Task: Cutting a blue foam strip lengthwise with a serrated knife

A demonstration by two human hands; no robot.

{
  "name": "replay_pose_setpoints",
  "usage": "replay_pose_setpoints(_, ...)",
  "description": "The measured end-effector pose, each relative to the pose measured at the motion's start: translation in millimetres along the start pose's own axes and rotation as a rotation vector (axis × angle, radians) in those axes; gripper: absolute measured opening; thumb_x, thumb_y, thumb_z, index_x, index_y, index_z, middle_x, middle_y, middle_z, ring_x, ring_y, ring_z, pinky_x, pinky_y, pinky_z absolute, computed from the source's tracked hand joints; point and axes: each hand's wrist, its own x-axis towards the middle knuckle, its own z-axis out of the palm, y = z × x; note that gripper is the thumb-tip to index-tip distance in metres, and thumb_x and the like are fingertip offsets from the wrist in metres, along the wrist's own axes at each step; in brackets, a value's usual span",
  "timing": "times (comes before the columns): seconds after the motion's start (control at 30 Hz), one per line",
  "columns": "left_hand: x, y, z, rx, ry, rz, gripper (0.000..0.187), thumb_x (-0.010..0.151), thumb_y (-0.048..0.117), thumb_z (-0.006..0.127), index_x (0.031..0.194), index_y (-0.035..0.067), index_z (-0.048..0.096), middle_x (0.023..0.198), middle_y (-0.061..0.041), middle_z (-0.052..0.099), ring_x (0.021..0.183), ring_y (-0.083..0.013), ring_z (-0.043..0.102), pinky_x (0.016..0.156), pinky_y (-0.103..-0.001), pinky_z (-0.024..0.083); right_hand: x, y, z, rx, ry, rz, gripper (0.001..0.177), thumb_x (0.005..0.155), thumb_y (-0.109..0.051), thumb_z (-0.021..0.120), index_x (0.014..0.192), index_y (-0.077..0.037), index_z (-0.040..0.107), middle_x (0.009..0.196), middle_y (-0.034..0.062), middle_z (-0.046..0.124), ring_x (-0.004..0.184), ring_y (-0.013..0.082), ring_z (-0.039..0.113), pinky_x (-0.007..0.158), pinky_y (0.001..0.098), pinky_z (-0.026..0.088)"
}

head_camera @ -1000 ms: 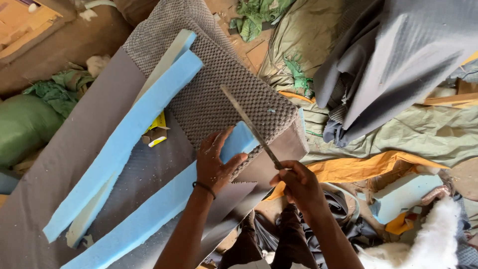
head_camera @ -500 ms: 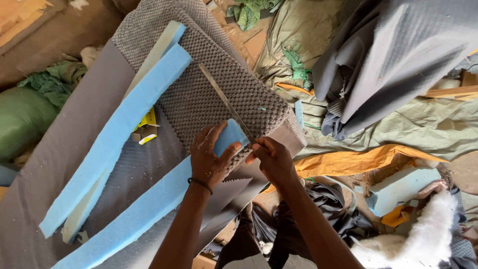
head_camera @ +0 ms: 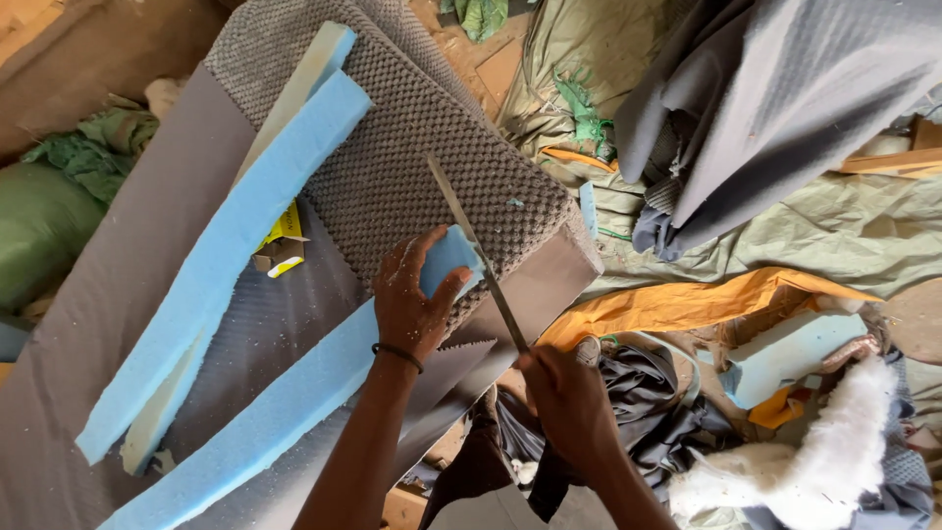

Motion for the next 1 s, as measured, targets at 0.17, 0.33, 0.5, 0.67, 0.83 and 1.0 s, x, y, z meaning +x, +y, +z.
replay_pose_setpoints(0.17, 0.4, 1.3, 3.4, 0.062, 0.109, 0.139, 0.075, 0.105, 0.078, 0.057, 0.151, 0.021, 0.074, 0.151, -0.013, 0.074, 0.134, -0.0391, 0.067, 0.102, -0.058, 0.056, -19.6, -5.6, -0.2, 0.021, 0.037, -0.043, 0.051, 0.111, -0.049, 0.061, 0.073, -0.016, 0.067, 0.06, 0.0018, 0.072, 0.057, 0.0204, 0.065, 0.068, 0.0418, 0.052)
replay_pose_setpoints(0.33, 1.7, 3.9, 4.0, 0.042, 0.126, 0.178, 0.058, 0.106, 0.06, 0.074, 0.148, 0.02, 0.076, 0.147, -0.011, 0.075, 0.133, -0.0369, 0.066, 0.107, -0.055, 0.054, 69.0, -60.6, 8.7, 0.043, 0.095, -0.278, 0.039, 0.109, -0.043, 0.057, 0.084, -0.017, 0.072, 0.067, 0.0013, 0.072, 0.061, 0.0187, 0.064, 0.063, 0.0421, 0.049)
replay_pose_setpoints(0.5, 3.3, 13.4, 1.4, 0.03, 0.148, 0.227, 0.062, 0.108, 0.066, 0.067, 0.146, 0.017, 0.077, 0.142, -0.01, 0.079, 0.129, -0.0353, 0.072, 0.108, -0.052, 0.053, 47.3, -38.2, 15.4, 0.075, 0.122, -0.399, 0.04, 0.116, -0.037, 0.056, 0.102, -0.012, 0.084, 0.081, 0.0069, 0.082, 0.058, 0.0189, 0.066, 0.053, 0.0398, 0.049)
replay_pose_setpoints(0.67, 1.8, 17.1, 1.8, 0.005, 0.135, 0.13, 0.05, 0.101, 0.048, 0.076, 0.141, 0.018, 0.08, 0.143, -0.011, 0.078, 0.134, -0.0368, 0.069, 0.109, -0.058, 0.054, -53.0, 20.6, 15.8, 0.036, 0.0, 0.054, 0.041, 0.11, -0.044, 0.065, 0.082, -0.015, 0.071, 0.068, 0.0028, 0.073, 0.061, 0.0199, 0.066, 0.067, 0.04, 0.052)
replay_pose_setpoints(0.83, 2.2, 8.5, 4.7, 0.011, 0.143, 0.146, 0.062, 0.104, 0.066, 0.069, 0.141, 0.018, 0.079, 0.144, -0.012, 0.075, 0.133, -0.0387, 0.069, 0.103, -0.06, 0.056, 5.8, -12.6, 24.7, -0.04, 0.059, -0.124, 0.039, 0.111, -0.046, 0.059, 0.088, -0.017, 0.074, 0.066, 0.0051, 0.072, 0.057, 0.0245, 0.065, 0.061, 0.0443, 0.05)
replay_pose_setpoints(1.0, -1.8, 8.9, -0.6, 0.001, 0.163, 0.237, 0.063, 0.108, 0.068, 0.068, 0.139, 0.014, 0.078, 0.137, -0.012, 0.072, 0.125, -0.0369, 0.071, 0.096, -0.055, 0.058, 50.9, -48.6, 33.1, 0.038, 0.174, -0.346, 0.044, 0.111, -0.041, 0.06, 0.078, -0.015, 0.05, 0.066, 0.0038, 0.047, 0.065, 0.0189, 0.044, 0.063, 0.0459, 0.037)
